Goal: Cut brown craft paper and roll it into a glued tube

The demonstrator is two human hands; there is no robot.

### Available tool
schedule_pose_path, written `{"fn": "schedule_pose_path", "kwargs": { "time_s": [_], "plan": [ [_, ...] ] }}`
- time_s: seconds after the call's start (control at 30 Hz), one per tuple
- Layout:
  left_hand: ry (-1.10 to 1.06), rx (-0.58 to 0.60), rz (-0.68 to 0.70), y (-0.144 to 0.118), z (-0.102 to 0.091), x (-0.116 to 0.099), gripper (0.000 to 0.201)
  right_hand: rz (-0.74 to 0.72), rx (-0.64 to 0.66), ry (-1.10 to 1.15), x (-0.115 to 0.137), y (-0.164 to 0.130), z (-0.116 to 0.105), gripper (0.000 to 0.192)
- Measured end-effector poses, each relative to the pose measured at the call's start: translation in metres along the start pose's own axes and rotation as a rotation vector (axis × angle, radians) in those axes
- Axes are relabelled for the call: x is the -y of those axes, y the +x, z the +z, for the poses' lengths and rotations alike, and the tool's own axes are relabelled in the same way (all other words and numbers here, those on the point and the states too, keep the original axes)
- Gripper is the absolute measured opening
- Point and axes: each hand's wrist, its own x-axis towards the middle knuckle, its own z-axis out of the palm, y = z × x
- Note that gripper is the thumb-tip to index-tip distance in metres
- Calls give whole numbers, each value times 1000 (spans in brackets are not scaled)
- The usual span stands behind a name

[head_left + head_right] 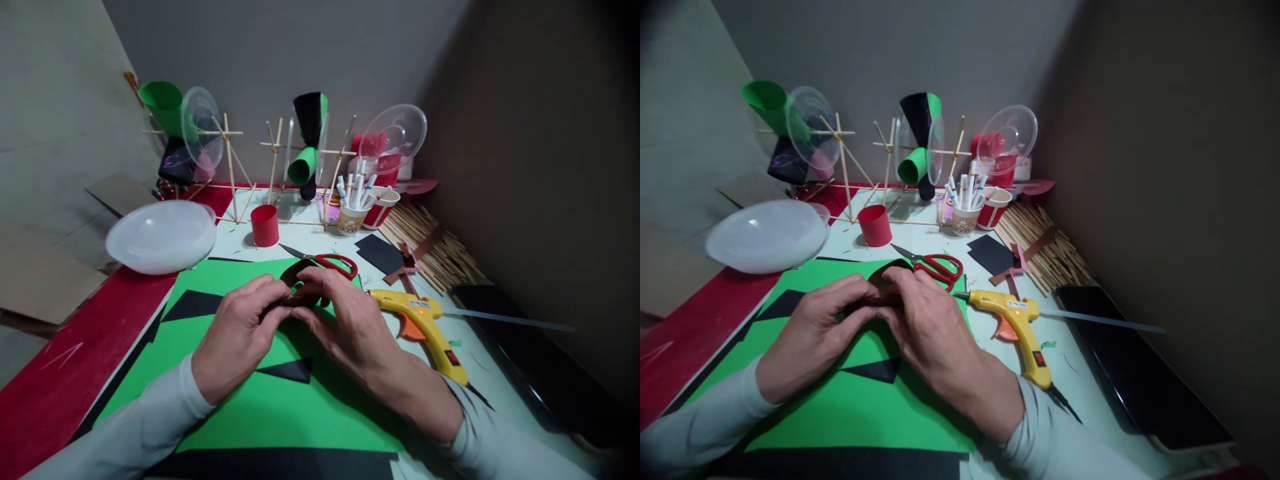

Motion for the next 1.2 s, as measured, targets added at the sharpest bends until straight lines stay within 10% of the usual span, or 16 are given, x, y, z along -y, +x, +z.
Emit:
{"fn": "schedule_pose_path", "kwargs": {
  "time_s": [0.23,0.5,1.2],
  "plan": [
    [-42,-83,-120,5,-20,-1,7,163,-306,55,5,8,-16,21],
    [-43,-57,-63,-2,-24,-11,8,326,67,308,-7,4,-8,97],
    [72,-103,-1,-7,-7,-9,15,310,64,390,-6,2,2,33]
  ]
}}
